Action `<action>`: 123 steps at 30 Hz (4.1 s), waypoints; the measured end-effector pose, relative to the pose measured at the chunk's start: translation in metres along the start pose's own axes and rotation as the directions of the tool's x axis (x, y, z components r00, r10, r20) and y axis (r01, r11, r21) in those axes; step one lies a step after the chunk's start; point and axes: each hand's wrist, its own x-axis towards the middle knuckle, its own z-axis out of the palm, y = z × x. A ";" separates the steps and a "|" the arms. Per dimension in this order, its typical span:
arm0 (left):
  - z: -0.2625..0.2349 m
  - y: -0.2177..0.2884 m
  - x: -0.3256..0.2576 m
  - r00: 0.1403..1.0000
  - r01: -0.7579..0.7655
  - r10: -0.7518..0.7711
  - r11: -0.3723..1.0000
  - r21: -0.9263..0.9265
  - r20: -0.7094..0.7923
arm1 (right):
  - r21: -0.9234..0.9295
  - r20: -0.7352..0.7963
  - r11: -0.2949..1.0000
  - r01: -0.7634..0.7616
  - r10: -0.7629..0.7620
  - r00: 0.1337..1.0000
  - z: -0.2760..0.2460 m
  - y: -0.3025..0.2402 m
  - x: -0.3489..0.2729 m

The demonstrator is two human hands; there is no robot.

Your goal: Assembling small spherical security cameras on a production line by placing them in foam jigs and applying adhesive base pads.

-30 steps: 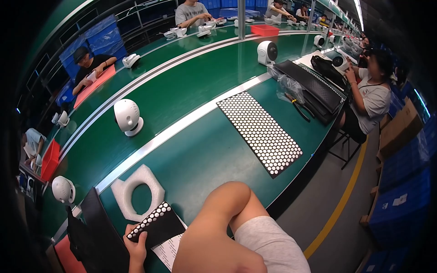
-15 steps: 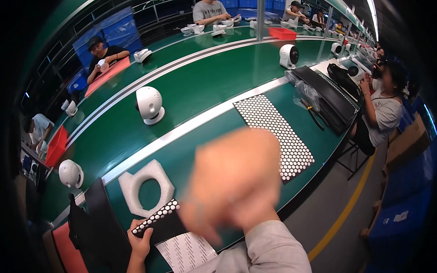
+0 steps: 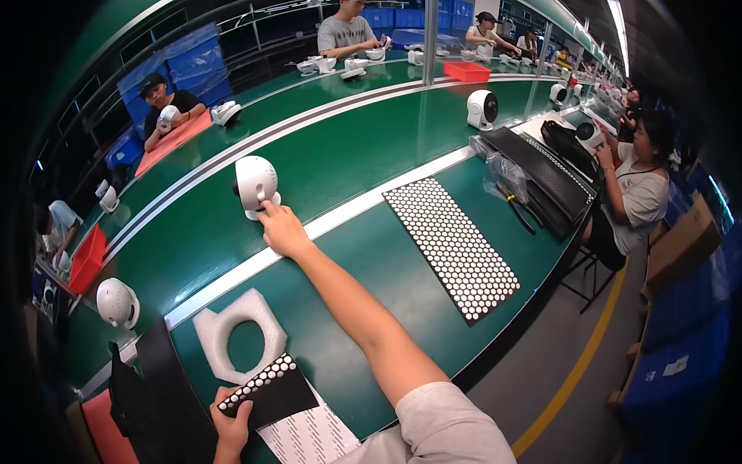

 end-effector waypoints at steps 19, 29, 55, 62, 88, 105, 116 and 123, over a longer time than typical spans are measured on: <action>0.001 -0.001 0.002 1.000 0.008 -0.008 1.000 0.004 -0.005 | -0.334 0.199 0.860 -0.386 0.464 0.863 0.005 0.002 -0.003; 0.001 -0.002 0.002 1.000 0.031 -0.031 0.999 -0.025 0.000 | -0.477 0.134 0.712 -0.515 0.638 0.758 0.008 0.004 0.002; 0.003 -0.006 0.000 1.000 -0.023 0.023 1.000 -0.004 0.019 | 0.032 -0.096 0.769 -0.638 0.638 0.764 0.006 0.023 0.003; 0.003 0.009 0.002 1.000 -0.007 0.006 1.000 0.014 0.027 | 0.050 -0.081 0.771 -0.634 0.636 0.767 0.006 0.022 0.003; 0.007 0.009 0.003 1.000 0.002 -0.002 1.000 0.029 0.006 | 0.390 0.075 0.615 -0.685 0.721 0.689 -0.006 0.028 0.004; 0.008 0.009 0.004 1.000 0.009 -0.009 1.000 0.028 0.005 | 0.338 0.096 0.651 -0.680 0.695 0.713 -0.011 0.025 0.003; 0.007 0.007 0.003 1.000 -0.006 0.006 1.000 0.014 -0.002 | 0.337 0.091 0.660 -0.671 0.687 0.721 -0.008 0.025 0.003; 0.007 0.008 0.003 1.000 -0.021 0.021 0.999 0.027 0.004 | 0.336 0.096 0.659 -0.672 0.686 0.721 -0.008 0.025 0.003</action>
